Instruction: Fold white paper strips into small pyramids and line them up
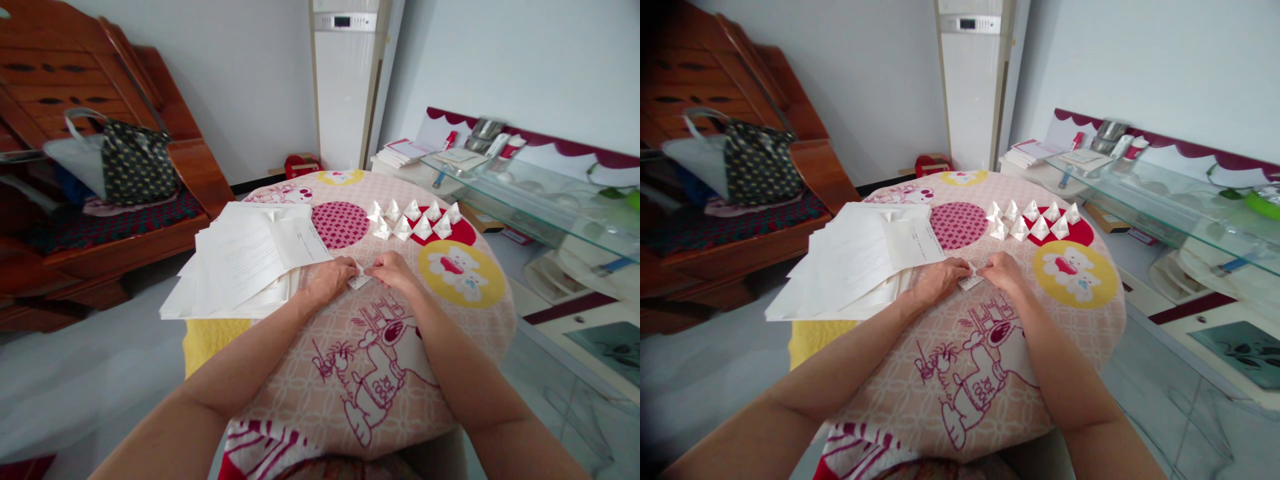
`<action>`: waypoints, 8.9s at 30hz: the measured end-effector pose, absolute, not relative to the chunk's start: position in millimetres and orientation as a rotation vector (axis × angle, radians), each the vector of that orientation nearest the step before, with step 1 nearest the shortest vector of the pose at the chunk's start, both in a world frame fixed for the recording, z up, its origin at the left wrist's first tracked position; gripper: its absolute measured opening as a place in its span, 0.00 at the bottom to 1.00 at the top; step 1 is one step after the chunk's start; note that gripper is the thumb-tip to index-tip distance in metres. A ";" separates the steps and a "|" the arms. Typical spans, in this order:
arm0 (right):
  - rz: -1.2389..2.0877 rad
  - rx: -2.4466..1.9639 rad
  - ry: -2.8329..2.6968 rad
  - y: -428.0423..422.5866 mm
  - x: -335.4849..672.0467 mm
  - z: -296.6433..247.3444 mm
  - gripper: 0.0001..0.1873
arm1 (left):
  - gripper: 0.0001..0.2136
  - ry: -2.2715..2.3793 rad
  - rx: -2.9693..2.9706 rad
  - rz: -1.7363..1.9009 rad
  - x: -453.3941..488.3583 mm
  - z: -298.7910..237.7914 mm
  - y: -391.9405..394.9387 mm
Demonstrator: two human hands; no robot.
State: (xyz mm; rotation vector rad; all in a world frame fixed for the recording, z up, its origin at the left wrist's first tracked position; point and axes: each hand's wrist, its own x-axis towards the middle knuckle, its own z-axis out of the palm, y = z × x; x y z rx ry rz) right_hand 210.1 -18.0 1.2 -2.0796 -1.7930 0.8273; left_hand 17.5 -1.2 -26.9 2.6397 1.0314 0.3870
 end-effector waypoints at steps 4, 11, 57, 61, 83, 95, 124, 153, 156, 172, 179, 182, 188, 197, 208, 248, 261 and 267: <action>0.555 -2.104 -1.935 -16.3 204.0 -0.2 0.08 | 0.16 1.061 2.629 0.368 17.8 -24.5 -2.3; 0.759 -2.058 -1.886 -12.8 214.2 -7.5 0.02 | 0.17 1.060 2.630 0.425 16.3 -28.6 -1.2; 0.700 -1.904 -1.863 -8.4 179.6 -8.4 0.03 | 0.22 1.176 1.918 0.686 9.5 -32.0 18.2; 0.718 -1.888 -1.851 -10.1 179.1 -5.5 0.04 | 0.22 1.086 1.808 0.658 3.4 -37.5 24.9; 0.645 -1.712 -1.761 -13.5 209.5 -5.9 0.09 | 0.07 1.080 1.831 0.769 7.1 -24.6 14.1; 1.398 -1.136 -1.432 -24.6 211.8 2.4 0.14 | 0.21 0.717 1.259 0.886 4.1 -3.5 -0.7; 0.981 -1.007 -1.383 -30.1 208.4 14.2 0.12 | 0.12 0.823 1.200 0.967 5.0 -4.0 0.3; 0.858 -1.022 -1.521 -31.0 212.2 15.6 0.09 | 0.17 0.825 1.196 1.033 5.0 -5.3 -0.3; 0.852 -1.047 -1.549 -30.3 208.9 15.7 0.10 | 0.17 0.841 1.194 1.029 6.0 -4.4 -1.3; 0.863 -1.132 -1.494 -29.6 198.8 4.6 0.09 | 0.18 0.771 1.365 0.918 10.6 -2.4 -10.0; 0.889 -1.068 -1.559 -33.2 198.4 10.1 0.07 | 0.22 0.789 1.431 0.995 11.2 -3.9 -8.2; 0.899 -1.051 -1.568 -32.9 198.8 10.8 0.07 | 0.20 0.770 1.417 0.973 10.9 -3.6 -7.7; 1.029 -1.100 -1.468 -30.8 198.0 7.8 0.08 | 0.18 0.766 1.332 0.931 8.9 0.3 -8.8; 1.071 -1.183 -1.350 -30.3 195.9 1.3 0.09 | 0.13 0.800 1.322 0.913 9.9 3.3 -11.1; 1.084 -1.232 -1.260 -32.0 191.6 -0.4 0.10 | 0.10 0.814 1.315 0.936 11.2 2.0 -12.9; 1.204 -1.324 -1.167 -31.0 193.3 7.2 0.09 | 0.11 0.866 1.229 0.710 23.1 0.9 -19.8; 1.220 -1.314 -1.180 -29.7 194.3 6.2 0.10 | 0.14 0.850 1.197 0.688 25.4 0.2 -19.0; 1.248 -1.302 -1.172 -30.3 192.5 4.4 0.08 | 0.07 0.833 1.202 0.692 25.0 0.8 -19.7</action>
